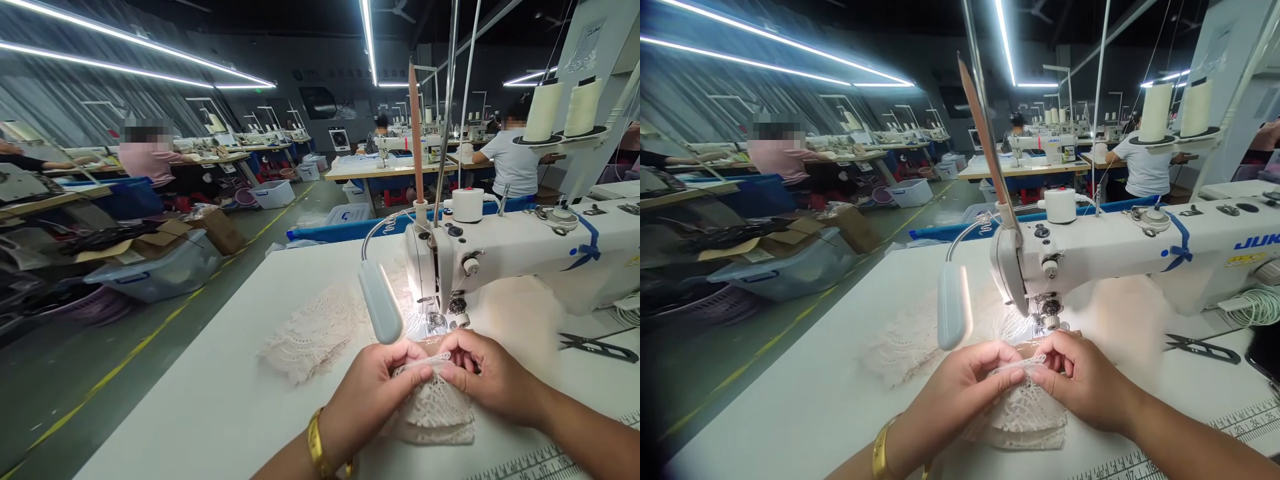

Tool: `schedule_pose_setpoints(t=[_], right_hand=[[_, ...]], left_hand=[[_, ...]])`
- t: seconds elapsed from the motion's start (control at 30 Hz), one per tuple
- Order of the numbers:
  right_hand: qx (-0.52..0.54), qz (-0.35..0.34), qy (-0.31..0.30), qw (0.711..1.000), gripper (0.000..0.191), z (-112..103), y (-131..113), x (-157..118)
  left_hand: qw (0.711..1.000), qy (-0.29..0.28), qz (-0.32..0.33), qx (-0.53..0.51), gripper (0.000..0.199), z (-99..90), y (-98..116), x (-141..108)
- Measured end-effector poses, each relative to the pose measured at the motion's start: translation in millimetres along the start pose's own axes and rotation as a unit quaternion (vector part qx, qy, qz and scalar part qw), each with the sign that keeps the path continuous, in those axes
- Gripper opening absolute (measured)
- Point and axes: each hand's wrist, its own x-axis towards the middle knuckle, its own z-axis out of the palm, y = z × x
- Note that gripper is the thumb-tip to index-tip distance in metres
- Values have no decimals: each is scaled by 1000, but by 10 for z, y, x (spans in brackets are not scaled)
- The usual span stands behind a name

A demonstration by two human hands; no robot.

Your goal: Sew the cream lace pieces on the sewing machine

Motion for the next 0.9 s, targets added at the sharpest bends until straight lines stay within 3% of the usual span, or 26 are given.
schedule_pose_setpoints(t=[0.2, 0.63, 0.77, 0.9], right_hand=[[44, -3, -2, 999, 17, -14, 24, 6], [54, -2, 16, 998, 22, -4, 18, -24], [45, -19, 20, 999, 21, 59, -199, -184], [60, -56, -50, 995, 17, 189, -530, -382]], left_hand=[[1000, 2, -13, -1, 33, 7, 27, 5], [999, 7, 45, -9, 32, 8, 40, -23], [996, -22, 85, 24, 29, -116, 218, -313], [987, 0, 120, 103, 23, -416, 480, -666]])
